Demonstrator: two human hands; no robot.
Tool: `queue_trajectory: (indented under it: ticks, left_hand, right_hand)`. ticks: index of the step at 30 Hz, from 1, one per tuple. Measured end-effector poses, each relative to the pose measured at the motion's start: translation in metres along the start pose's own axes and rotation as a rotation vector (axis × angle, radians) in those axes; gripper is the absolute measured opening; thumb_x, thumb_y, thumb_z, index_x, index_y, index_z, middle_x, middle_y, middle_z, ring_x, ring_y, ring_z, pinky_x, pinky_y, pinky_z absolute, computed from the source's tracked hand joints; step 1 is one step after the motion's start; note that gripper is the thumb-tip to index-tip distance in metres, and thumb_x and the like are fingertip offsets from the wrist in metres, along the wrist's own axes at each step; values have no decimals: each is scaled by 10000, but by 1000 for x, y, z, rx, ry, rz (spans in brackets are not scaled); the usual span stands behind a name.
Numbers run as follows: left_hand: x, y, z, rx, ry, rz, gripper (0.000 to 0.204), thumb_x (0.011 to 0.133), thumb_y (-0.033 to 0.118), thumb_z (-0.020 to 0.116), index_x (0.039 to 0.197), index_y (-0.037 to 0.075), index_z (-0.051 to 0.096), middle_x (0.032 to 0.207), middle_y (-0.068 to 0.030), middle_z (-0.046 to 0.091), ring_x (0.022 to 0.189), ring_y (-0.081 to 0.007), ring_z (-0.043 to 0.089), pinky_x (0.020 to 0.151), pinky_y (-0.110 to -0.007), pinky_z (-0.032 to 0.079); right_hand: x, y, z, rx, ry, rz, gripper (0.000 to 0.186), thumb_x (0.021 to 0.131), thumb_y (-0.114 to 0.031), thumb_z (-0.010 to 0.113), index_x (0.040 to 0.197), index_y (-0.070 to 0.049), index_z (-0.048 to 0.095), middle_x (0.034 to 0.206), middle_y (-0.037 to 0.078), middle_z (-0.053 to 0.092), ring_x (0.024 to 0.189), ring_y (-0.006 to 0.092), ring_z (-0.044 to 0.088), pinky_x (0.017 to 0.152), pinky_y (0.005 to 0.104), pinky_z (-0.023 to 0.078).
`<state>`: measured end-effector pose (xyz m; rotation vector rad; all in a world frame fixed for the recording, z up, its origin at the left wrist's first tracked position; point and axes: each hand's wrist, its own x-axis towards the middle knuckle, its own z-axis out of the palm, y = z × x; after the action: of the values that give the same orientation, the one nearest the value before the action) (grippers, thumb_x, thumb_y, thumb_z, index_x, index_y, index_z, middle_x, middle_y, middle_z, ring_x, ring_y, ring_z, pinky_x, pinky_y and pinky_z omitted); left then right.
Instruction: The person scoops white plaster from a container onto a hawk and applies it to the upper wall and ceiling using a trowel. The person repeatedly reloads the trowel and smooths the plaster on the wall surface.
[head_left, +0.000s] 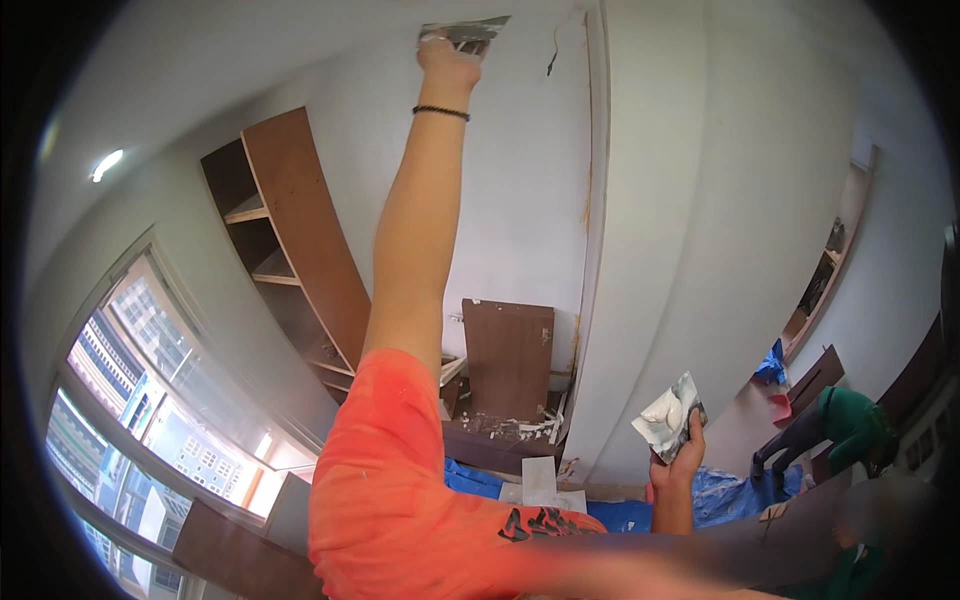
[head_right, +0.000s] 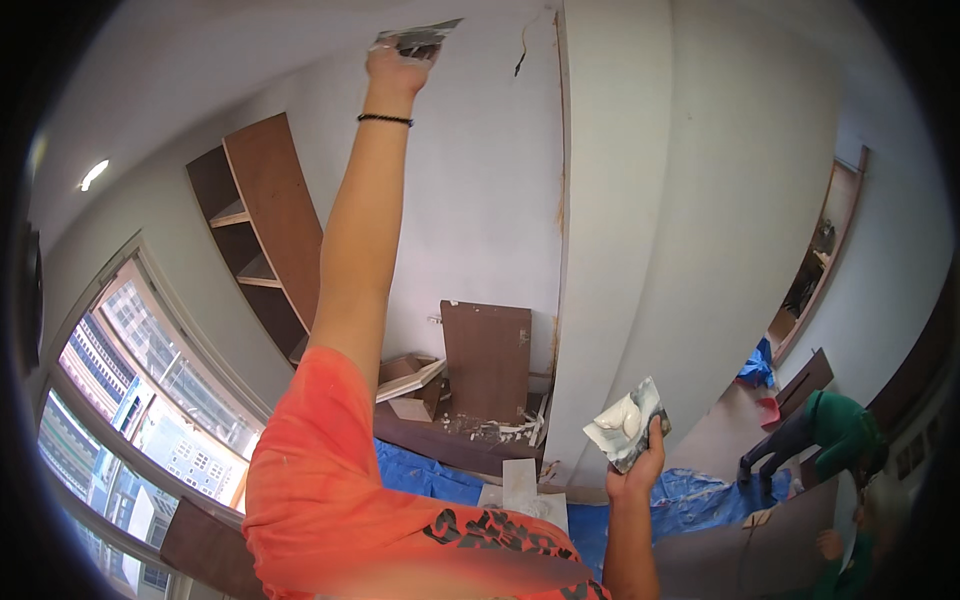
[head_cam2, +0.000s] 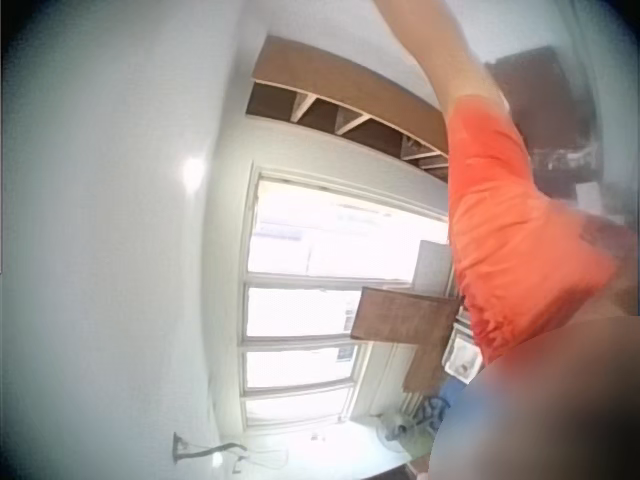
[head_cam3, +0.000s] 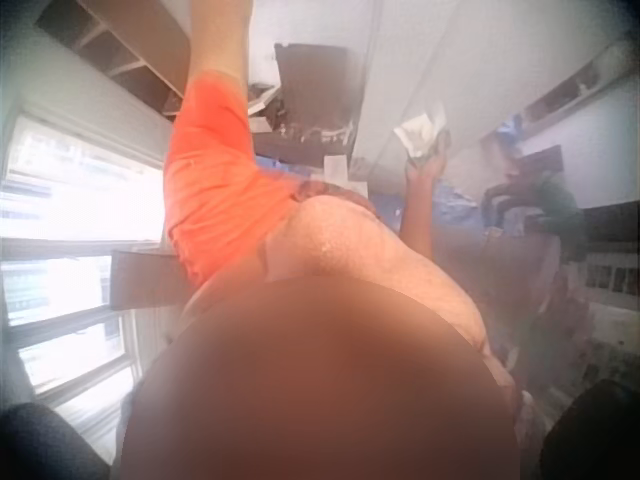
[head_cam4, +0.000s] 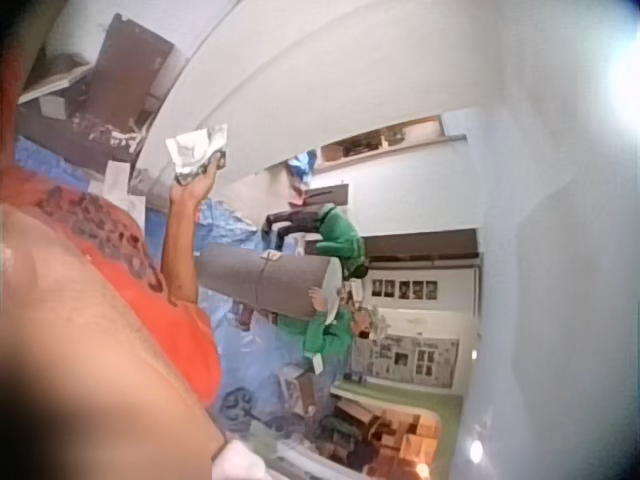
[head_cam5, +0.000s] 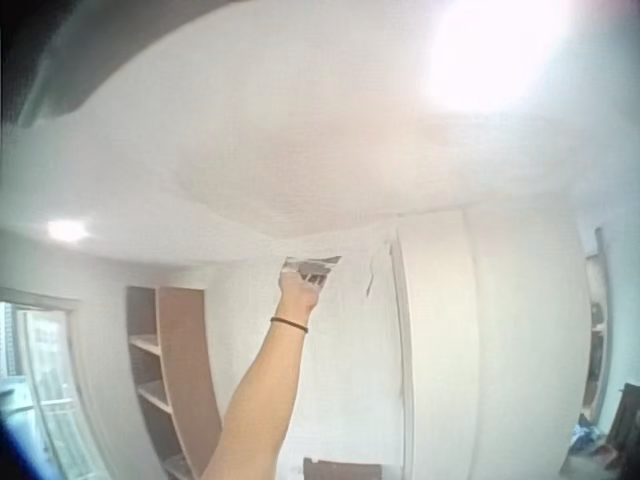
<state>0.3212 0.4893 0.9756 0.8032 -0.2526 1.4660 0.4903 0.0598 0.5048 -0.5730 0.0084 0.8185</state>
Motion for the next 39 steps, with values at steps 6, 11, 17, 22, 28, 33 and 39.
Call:
queue_trajectory:
  ticks: [6,11,17,22,28,33,39]
  left_hand:
    - [93,-73,6,-105,-21,-86,461,1064,317,303,1457,110,425,1507,-115,443,1340,-350,472,1114,-516,424]
    - [204,-64,-9,-121,-122,0,432,1060,313,322,1397,84,468,1419,-140,506,1253,-340,529,1042,-495,467]
    - [127,-62,53,-50,-84,-34,479,1067,349,303,1468,111,413,1488,-114,456,1342,-366,478,1088,-515,431]
    - [94,-42,57,-69,-81,-8,474,1080,282,314,1455,-1,376,1451,-163,429,1268,-437,497,1082,-561,415]
    - [56,28,71,3,-379,136,367,1051,279,378,1249,38,574,1228,-187,631,1096,-338,610,883,-497,547]
    - [-31,75,112,-5,-358,168,304,1024,251,460,1197,25,568,1181,-177,578,1071,-345,580,915,-498,518]
    - [-163,137,188,38,-387,337,332,1025,152,463,1244,-95,422,1176,-217,489,1094,-340,532,998,-508,479]
  right_hand:
    - [3,6,-5,24,53,-127,414,1036,-355,551,1373,-113,565,1310,54,651,1153,243,660,929,418,579]
    - [10,24,-2,46,2,-162,416,1039,-352,543,1362,-91,574,1303,62,660,1142,248,667,923,423,579]
    - [10,24,-7,59,67,-248,404,1042,-349,538,1347,-89,587,1292,64,667,1128,242,673,929,409,575]
    - [10,20,-6,70,25,-215,410,1039,-362,546,1347,-96,591,1282,53,670,1126,235,672,931,404,572]
    - [3,9,-2,26,-34,-126,404,1039,-357,546,1351,-105,588,1286,46,666,1124,231,673,922,398,576]
    - [-3,-4,1,6,-85,-62,401,1040,-347,552,1354,-100,579,1292,49,661,1129,227,672,927,398,579]
    - [-7,-14,2,2,-145,42,382,1040,-334,560,1334,-91,577,1270,55,665,1116,230,679,929,400,585]
